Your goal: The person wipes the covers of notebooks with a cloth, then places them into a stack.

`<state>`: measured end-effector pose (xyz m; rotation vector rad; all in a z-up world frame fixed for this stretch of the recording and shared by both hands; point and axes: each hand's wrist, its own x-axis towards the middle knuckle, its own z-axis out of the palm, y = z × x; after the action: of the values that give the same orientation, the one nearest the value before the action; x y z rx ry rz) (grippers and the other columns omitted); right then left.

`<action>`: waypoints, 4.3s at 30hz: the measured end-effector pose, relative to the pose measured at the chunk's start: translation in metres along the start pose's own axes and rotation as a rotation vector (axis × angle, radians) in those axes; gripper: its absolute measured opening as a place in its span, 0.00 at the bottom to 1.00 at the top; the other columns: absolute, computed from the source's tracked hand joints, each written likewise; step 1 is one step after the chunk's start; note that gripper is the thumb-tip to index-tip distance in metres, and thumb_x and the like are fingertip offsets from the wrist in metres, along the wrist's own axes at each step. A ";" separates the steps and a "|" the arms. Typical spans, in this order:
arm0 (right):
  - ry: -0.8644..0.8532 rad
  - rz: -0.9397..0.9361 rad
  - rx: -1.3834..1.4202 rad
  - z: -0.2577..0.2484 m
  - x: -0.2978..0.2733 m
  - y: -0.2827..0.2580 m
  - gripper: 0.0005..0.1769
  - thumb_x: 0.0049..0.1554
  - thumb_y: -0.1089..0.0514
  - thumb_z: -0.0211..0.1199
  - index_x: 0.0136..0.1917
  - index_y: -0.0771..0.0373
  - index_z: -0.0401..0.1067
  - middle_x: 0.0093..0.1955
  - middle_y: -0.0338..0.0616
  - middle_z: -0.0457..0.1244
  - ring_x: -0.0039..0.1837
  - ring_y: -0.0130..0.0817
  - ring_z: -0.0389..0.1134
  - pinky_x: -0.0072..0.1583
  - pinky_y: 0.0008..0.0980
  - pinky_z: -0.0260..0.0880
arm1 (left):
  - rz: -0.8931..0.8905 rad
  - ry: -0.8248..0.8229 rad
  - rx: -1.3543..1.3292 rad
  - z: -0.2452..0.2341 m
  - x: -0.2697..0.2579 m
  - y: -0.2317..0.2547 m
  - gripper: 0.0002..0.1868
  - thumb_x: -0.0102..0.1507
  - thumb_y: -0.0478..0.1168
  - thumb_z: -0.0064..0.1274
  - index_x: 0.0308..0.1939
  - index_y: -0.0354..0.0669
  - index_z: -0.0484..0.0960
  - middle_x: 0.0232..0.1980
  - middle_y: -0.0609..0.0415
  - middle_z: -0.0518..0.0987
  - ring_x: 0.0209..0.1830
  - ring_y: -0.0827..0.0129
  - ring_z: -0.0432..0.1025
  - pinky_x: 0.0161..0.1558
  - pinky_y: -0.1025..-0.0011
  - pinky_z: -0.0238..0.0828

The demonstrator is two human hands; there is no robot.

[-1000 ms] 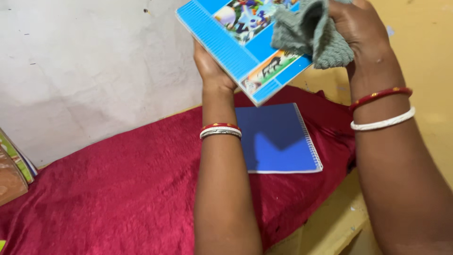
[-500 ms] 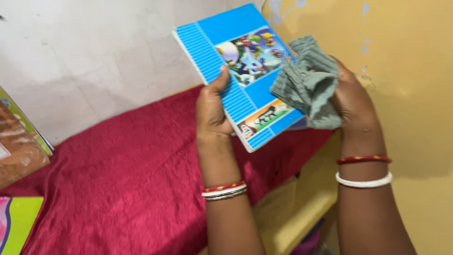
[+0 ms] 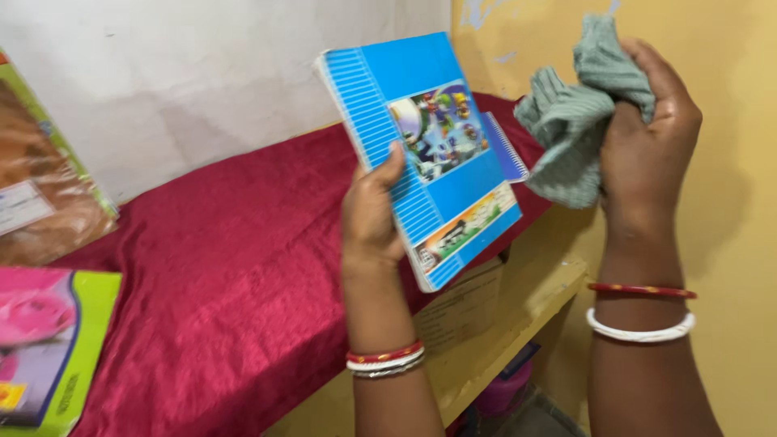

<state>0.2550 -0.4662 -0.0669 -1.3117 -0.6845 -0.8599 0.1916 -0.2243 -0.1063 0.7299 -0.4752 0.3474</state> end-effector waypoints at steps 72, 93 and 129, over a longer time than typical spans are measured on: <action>-0.119 0.167 -0.194 -0.031 0.051 0.011 0.20 0.58 0.67 0.60 0.63 0.62 0.75 0.51 0.36 0.69 0.46 0.21 0.69 0.48 0.23 0.70 | 0.098 0.168 0.220 -0.001 0.029 -0.004 0.15 0.66 0.35 0.48 0.56 0.32 0.76 0.45 0.49 0.82 0.40 0.66 0.78 0.44 0.66 0.78; -0.573 0.264 -0.006 -0.032 0.030 -0.006 0.19 0.53 0.70 0.62 0.59 0.63 0.78 0.52 0.37 0.70 0.50 0.22 0.70 0.53 0.23 0.72 | 0.122 0.082 0.297 0.022 0.034 -0.032 0.14 0.70 0.34 0.53 0.58 0.33 0.75 0.46 0.51 0.78 0.41 0.67 0.76 0.42 0.68 0.76; -0.047 0.196 -0.380 -0.045 0.043 -0.005 0.19 0.57 0.68 0.62 0.61 0.62 0.77 0.51 0.36 0.69 0.44 0.25 0.66 0.44 0.25 0.67 | 0.203 0.139 0.212 0.030 0.023 -0.011 0.18 0.69 0.36 0.47 0.61 0.28 0.72 0.50 0.44 0.81 0.45 0.63 0.79 0.47 0.65 0.80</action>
<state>0.2716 -0.5172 -0.0349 -1.7131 -0.4303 -0.8255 0.2076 -0.2499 -0.0812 0.8586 -0.3851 0.6420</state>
